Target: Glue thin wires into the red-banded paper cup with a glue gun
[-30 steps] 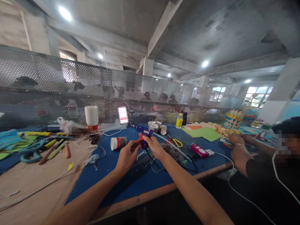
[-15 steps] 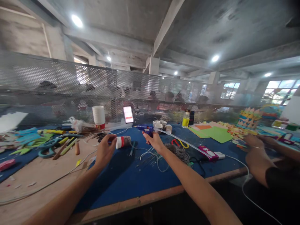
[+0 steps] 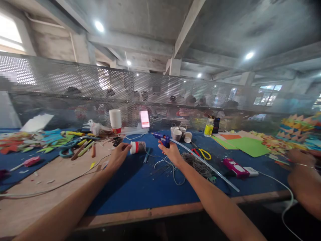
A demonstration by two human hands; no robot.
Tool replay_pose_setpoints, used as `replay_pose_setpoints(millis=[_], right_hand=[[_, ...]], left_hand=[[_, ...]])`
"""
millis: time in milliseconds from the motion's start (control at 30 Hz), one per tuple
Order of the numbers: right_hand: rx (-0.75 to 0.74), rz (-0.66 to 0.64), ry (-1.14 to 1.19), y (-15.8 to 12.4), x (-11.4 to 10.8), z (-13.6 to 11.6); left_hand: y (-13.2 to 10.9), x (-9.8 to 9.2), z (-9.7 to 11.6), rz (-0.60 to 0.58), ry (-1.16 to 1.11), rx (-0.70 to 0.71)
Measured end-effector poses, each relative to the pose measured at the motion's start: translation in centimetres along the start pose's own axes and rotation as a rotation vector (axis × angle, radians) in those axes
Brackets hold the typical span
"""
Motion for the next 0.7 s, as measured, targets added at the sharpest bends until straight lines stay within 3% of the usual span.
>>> replay_pose_setpoints(millis=[133, 433, 567, 700], right_hand=[[0.011, -0.014, 0.026, 0.1, 0.3, 0.4], [0.044, -0.064, 0.083, 0.0, 1.0, 1.0], [0.023, -0.045, 0.074, -0.5, 0.6, 0.0], [-0.005, -0.135, 0.141, -1.2, 1.0, -0.9]], left_hand=[[0.0, 0.5, 0.4, -0.005, -0.098, -0.053], [0.3, 1.6, 1.2, -0.018, -0.142, 0.047], [0.3, 1.5, 2.9, 0.045, -0.229, 0.069], [0.4, 1.7, 5.0, 0.035, -0.287, 0.044]])
Point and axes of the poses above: each hand's wrist, its own y-axis towards the middle knuckle, its own x-axis out of the palm, z = x × y, the point moved 6 cm from there along y, towards the middle knuckle, and after that the axes turned 13 degrees about x, right-handed, at the moved point
